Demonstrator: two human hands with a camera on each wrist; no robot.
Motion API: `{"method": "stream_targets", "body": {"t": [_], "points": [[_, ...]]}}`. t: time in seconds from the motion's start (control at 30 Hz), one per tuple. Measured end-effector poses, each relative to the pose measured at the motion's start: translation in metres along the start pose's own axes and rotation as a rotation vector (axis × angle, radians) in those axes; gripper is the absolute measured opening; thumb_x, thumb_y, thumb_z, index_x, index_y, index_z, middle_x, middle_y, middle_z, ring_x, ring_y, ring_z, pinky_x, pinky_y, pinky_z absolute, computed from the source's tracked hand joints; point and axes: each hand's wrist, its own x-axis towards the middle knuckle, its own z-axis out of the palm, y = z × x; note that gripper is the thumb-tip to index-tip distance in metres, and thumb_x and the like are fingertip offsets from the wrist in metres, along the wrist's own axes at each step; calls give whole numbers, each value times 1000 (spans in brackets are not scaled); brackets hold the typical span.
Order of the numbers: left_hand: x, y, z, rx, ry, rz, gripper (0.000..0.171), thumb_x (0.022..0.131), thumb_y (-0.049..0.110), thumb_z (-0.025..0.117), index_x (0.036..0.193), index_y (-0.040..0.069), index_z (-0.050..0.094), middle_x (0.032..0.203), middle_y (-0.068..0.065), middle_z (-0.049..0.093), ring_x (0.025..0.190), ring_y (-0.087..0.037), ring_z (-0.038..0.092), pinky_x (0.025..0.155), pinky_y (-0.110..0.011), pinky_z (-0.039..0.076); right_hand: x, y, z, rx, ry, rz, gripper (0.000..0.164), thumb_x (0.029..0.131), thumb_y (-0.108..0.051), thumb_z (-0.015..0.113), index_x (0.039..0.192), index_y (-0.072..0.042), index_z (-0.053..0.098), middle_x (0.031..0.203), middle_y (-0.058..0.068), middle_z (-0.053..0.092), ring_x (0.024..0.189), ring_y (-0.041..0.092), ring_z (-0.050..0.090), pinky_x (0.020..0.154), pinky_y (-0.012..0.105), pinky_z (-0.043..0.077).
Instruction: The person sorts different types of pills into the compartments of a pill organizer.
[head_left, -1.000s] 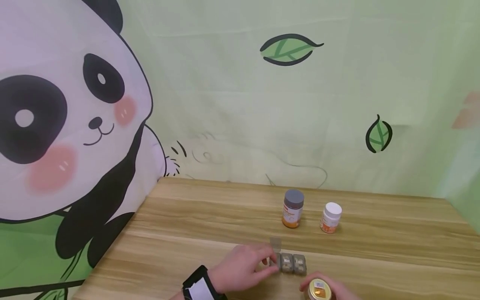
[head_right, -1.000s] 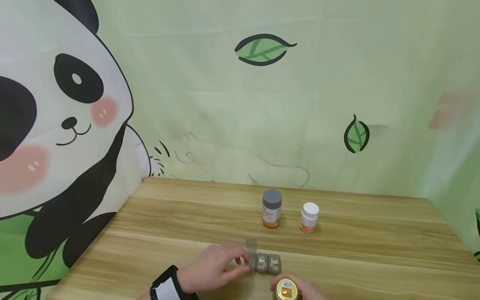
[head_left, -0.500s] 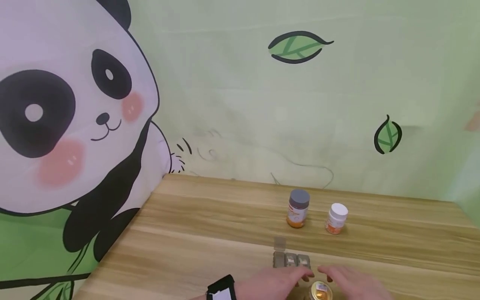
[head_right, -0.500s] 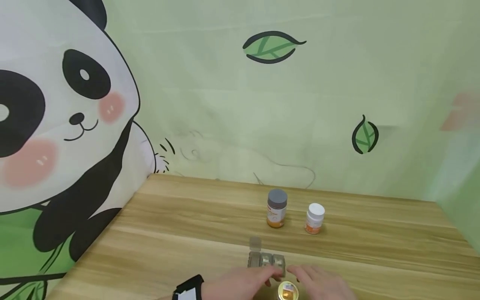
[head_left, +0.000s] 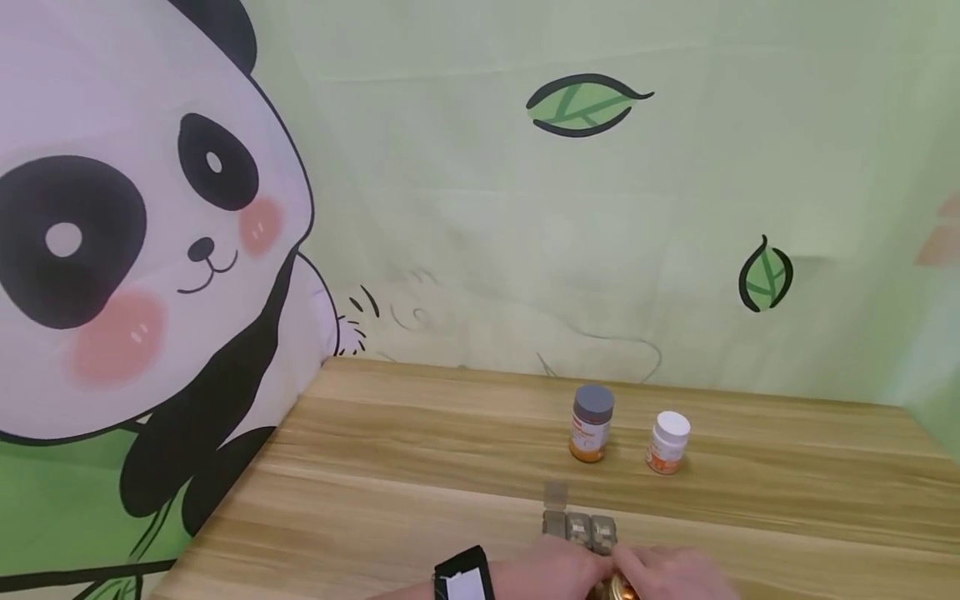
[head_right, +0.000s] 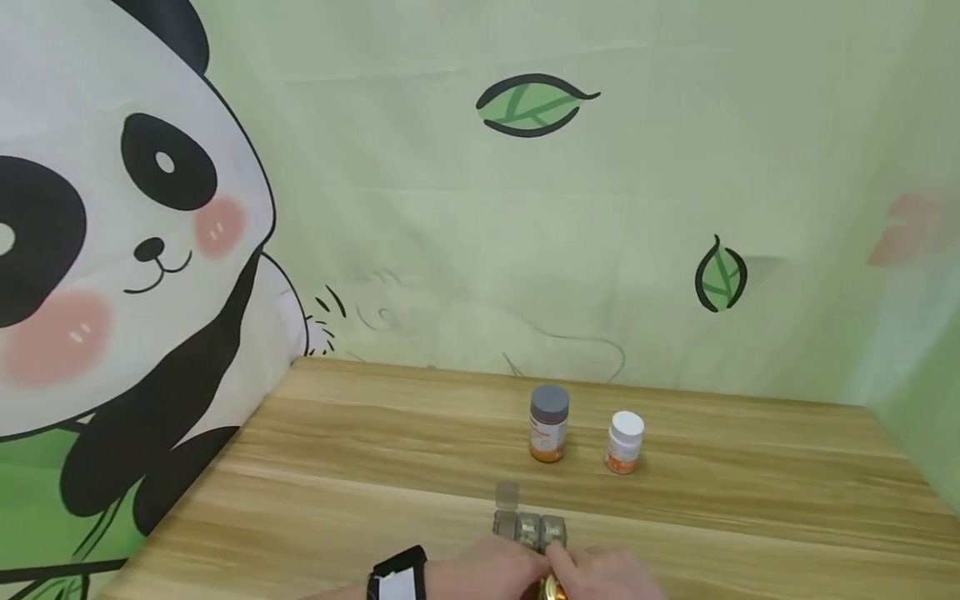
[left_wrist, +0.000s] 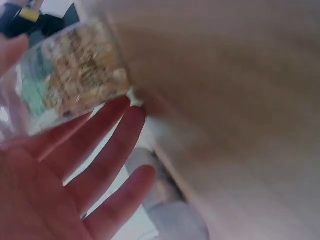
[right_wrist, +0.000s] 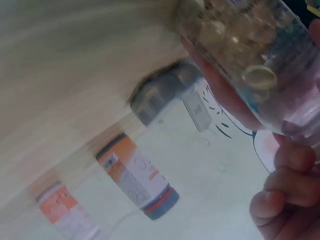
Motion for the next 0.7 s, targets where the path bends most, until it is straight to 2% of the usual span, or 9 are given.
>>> {"method": "stream_targets", "body": {"t": [0.13, 0.27, 0.47, 0.53, 0.6, 0.7], "points": [[-4, -1, -4, -2, 1, 6, 11, 92, 25, 64, 98, 17, 64, 63, 15, 45, 53, 5, 41, 47, -12, 33, 3, -2, 4, 116, 28, -28, 35, 83, -49, 69, 83, -20, 49, 70, -22, 35, 58, -10, 29, 47, 9, 26], [-5, -3, -5, -57, 3, 20, 11, 93, 26, 64, 95, 15, 65, 64, 15, 47, 54, 5, 43, 48, -12, 34, 5, 0, 7, 113, 65, -95, 34, 90, -49, 63, 84, -18, 51, 69, -19, 36, 58, -9, 29, 48, 9, 25], [-3, -6, -6, -32, 10, 45, 9, 89, 20, 66, 83, 13, 66, 60, 14, 45, 51, 5, 40, 47, -11, 33, 8, 5, 9, 103, 96, -199, 29, 93, -45, 59, 88, -17, 56, 72, -15, 44, 60, -6, 37, 52, 10, 29], [-2, -7, -6, -41, -12, 48, 8, 90, 19, 66, 86, 12, 66, 60, 14, 45, 50, 5, 40, 47, -11, 33, 8, 6, 9, 103, 96, -217, 26, 93, -44, 60, 89, -18, 57, 74, -14, 49, 62, -5, 42, 54, 11, 33], [-2, -7, -6, -32, -32, 48, 8, 91, 20, 65, 91, 12, 67, 61, 14, 45, 51, 5, 40, 48, -11, 33, 5, 6, 8, 146, 62, -174, 25, 90, -43, 64, 94, -19, 57, 78, -15, 53, 66, -5, 48, 56, 12, 37], [-2, -6, -6, -13, -52, 63, 16, 91, 21, 65, 104, 13, 66, 66, 14, 48, 55, 7, 41, 51, -10, 35, -1, 7, 3, 214, -27, -25, 39, 83, -47, 72, 105, -18, 57, 83, -18, 56, 69, -6, 49, 58, 13, 39]]}}
